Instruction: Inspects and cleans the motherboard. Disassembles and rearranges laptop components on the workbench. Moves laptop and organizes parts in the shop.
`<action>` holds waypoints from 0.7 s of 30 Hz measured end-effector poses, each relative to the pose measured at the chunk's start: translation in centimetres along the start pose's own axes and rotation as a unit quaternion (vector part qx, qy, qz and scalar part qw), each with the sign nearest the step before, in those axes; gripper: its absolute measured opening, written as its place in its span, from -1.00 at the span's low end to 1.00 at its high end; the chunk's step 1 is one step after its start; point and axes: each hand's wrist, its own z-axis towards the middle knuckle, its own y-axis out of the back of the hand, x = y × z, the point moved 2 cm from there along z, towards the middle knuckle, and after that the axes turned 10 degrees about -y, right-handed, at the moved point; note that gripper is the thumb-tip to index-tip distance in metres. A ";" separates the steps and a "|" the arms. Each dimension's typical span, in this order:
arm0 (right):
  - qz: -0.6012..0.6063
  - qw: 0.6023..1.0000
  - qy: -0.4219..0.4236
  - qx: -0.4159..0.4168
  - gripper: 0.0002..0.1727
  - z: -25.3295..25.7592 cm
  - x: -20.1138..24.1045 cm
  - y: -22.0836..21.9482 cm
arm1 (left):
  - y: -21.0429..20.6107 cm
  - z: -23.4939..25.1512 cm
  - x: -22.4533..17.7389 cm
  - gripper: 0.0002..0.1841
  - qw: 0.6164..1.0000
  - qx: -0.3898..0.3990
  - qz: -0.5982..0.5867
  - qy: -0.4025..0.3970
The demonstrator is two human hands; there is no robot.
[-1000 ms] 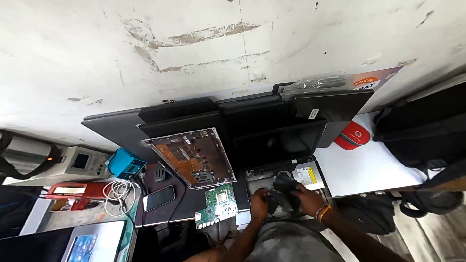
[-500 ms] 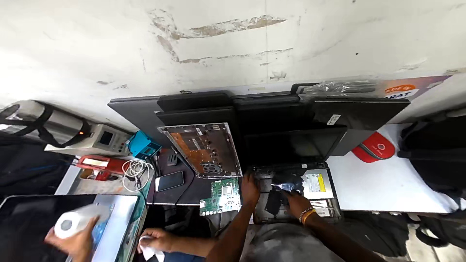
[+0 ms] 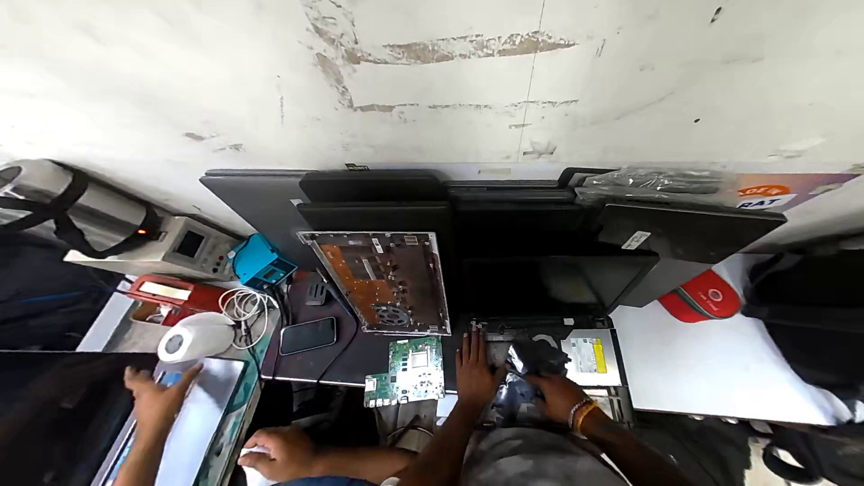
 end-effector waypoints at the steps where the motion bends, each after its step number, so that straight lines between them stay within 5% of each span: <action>1: 0.015 1.000 0.006 -0.026 -0.44 -0.1 0.4 1.4 | 0.4 0.0 -0.1 0.23 1.000 0.021 0.006 -0.001; 4: 0.070 0.986 0.001 -0.151 -0.53 -1.1 2.1 7.6 | 1.3 0.1 -0.6 0.41 0.998 0.064 0.025 -0.002; 9: 0.117 0.893 0.025 -0.434 -0.43 -2.2 3.9 17.1 | 1.7 0.5 -1.2 0.55 0.995 0.092 0.035 -0.006; 17: 0.093 0.865 0.019 -0.492 -0.33 -1.8 3.9 20.6 | 3.0 1.4 -1.3 0.53 0.991 0.123 0.042 0.010; 21: 0.057 0.879 -0.005 -0.473 -0.67 -2.1 3.3 21.6 | 3.4 1.3 -1.1 0.47 0.989 0.140 0.045 0.012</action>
